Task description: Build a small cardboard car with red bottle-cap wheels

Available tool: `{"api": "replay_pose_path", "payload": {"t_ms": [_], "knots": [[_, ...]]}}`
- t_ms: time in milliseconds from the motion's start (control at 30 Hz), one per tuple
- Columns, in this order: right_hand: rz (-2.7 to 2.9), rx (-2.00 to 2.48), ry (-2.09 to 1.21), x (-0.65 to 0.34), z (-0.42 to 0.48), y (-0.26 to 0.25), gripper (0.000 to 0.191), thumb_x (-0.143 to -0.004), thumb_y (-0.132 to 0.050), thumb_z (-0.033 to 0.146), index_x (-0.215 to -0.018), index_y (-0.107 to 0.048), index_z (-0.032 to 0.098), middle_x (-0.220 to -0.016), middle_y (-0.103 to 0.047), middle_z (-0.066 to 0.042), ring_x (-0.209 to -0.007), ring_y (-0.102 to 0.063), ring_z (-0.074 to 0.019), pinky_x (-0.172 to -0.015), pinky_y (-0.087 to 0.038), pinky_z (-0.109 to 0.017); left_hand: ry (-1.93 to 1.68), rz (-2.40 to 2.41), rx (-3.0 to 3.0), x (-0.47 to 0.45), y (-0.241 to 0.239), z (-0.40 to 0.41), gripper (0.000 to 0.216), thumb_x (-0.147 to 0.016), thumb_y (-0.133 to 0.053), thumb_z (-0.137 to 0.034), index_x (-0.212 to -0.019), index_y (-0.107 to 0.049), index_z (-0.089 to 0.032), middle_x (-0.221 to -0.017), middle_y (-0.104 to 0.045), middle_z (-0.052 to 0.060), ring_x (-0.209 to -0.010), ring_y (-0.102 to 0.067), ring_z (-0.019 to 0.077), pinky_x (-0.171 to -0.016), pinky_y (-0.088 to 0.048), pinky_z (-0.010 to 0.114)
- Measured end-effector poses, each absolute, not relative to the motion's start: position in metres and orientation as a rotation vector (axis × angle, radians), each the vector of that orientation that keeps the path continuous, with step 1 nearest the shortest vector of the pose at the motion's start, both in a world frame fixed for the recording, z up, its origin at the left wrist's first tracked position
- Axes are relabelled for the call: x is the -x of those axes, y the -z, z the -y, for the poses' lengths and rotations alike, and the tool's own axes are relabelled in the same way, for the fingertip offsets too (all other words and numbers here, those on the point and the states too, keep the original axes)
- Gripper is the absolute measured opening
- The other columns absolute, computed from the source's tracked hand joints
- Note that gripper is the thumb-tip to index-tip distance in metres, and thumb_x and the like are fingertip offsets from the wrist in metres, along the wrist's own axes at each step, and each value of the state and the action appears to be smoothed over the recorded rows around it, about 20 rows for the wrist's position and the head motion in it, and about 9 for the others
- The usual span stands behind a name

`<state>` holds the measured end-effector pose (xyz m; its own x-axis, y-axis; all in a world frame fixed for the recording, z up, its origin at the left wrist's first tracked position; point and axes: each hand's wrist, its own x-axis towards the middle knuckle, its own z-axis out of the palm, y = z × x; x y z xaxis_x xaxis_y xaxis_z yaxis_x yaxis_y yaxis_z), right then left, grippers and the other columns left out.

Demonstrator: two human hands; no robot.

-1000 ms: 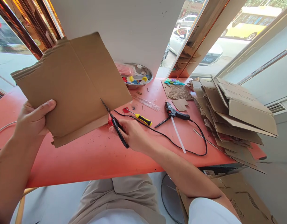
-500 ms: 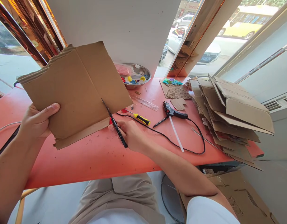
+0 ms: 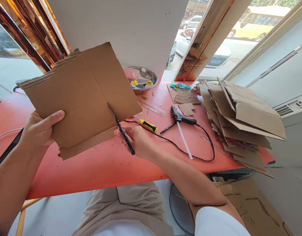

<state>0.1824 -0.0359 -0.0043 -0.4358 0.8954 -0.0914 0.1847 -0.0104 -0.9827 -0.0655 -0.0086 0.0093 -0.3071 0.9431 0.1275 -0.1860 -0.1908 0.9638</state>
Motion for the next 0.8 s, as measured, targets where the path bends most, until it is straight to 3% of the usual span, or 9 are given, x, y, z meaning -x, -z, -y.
{"api": "replay_pose_path", "payload": {"t_ms": [167, 300, 467, 667, 800], "knots": [[1.783, 1.178, -1.408, -0.187, 0.034, -0.001, 0.063, -0.081, -0.060, 0.083, -0.061, -0.040, 0.026, -0.051, -0.041, 0.006, -0.045, -0.037, -0.0112, -0.042, -0.028, -0.027, -1.632, -1.193, -1.028, 0.065, -0.011, 0.009, 0.124, -0.023, -0.108, -0.054, -0.137, -0.068, -0.027, -0.109, -0.084, 0.012, -0.101, -0.080, 0.0413, -0.086, -0.071, 0.054], [1.887, 1.130, -1.421, -0.190, 0.034, -0.005, 0.068, -0.085, -0.052, 0.088, -0.061, -0.037, 0.026, -0.052, -0.043, 0.005, -0.047, -0.037, -0.0112, -0.045, -0.028, -0.027, -1.604, -1.210, -1.034, 0.064, -0.013, 0.010, 0.130, -0.021, -0.107, -0.056, -0.141, -0.067, -0.024, -0.111, -0.083, 0.014, -0.103, -0.079, 0.0424, -0.085, -0.071, 0.053], [1.776, 1.043, -1.563, -0.188, 0.033, -0.001, 0.076, -0.075, -0.049, 0.100, -0.063, -0.033, 0.027, -0.051, -0.035, 0.008, -0.044, -0.033, -0.0091, -0.044, -0.024, -0.026, -1.598, -1.205, -1.066, 0.065, -0.012, 0.011, 0.128, -0.023, -0.107, -0.057, -0.140, -0.067, -0.023, -0.102, -0.085, 0.013, -0.101, -0.080, 0.0422, -0.082, -0.071, 0.053], [1.648, 0.989, -1.542, -0.184, 0.032, 0.008, 0.066, -0.082, -0.066, 0.079, -0.061, -0.033, 0.026, -0.054, -0.031, 0.009, -0.044, -0.030, -0.0070, -0.040, -0.022, -0.024, -1.612, -1.235, -1.059, 0.062, -0.014, 0.012, 0.126, -0.019, -0.105, -0.060, -0.134, -0.071, -0.024, -0.103, -0.085, 0.012, -0.098, -0.080, 0.0402, -0.079, -0.072, 0.051], [1.687, 1.074, -1.475, -0.185, 0.033, 0.007, 0.061, -0.083, -0.065, 0.074, -0.058, -0.036, 0.026, -0.049, -0.034, 0.007, -0.041, -0.034, -0.0089, -0.037, -0.024, -0.025, -1.614, -1.245, -1.044, 0.063, -0.015, 0.011, 0.132, -0.017, -0.105, -0.060, -0.138, -0.068, -0.021, -0.106, -0.084, 0.015, -0.102, -0.079, 0.0435, -0.081, -0.072, 0.053]]}}
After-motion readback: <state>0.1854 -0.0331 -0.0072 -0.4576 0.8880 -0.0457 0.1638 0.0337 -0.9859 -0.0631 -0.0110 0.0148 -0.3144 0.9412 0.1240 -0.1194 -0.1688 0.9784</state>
